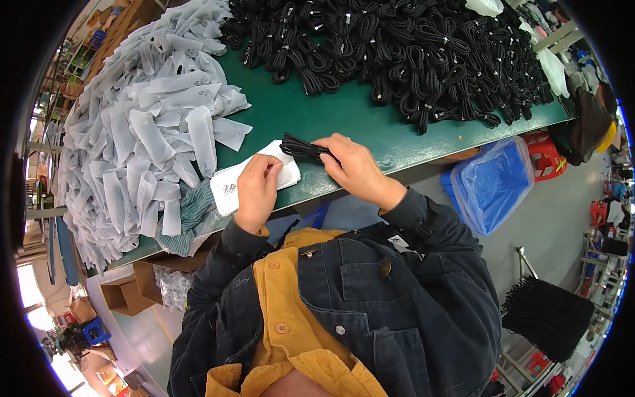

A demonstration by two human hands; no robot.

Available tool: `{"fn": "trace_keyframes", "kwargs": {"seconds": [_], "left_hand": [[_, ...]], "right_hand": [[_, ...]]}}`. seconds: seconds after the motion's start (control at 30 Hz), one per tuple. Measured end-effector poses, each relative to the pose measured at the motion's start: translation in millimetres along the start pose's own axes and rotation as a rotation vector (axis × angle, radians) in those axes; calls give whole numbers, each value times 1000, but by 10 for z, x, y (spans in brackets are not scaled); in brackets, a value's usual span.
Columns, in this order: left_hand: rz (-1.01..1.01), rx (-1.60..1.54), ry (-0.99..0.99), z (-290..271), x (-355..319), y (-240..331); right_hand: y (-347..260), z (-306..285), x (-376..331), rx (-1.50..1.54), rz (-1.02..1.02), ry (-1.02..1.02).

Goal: The person packages black cables by hand, picking up a cable from a pile, sliding it into a white plastic sleeve, and setting the packaged item aside.

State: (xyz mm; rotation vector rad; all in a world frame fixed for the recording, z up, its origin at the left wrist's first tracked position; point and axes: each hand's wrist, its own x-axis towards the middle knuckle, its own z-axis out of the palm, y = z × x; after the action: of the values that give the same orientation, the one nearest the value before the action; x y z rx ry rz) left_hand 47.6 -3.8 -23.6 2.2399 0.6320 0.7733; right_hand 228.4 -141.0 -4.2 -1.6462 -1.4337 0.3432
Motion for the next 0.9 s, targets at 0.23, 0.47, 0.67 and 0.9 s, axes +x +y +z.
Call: {"fn": "trace_keyframes", "kwargs": {"seconds": [0.23,0.47,0.67,0.9], "left_hand": [[-40,-63,1,-23,-3,75],[89,40,-3,-40,-5,67],[-51,-158,25,-51,-15,118],[345,-1,-1,-180,128,220]], "right_hand": [[4,-54,-89,-99,-115,-29],[-15,-51,-70,-246,-229,-12],[10,-60,-49,-287,-317,-130],[81,15,83,554,425,-272]]}}
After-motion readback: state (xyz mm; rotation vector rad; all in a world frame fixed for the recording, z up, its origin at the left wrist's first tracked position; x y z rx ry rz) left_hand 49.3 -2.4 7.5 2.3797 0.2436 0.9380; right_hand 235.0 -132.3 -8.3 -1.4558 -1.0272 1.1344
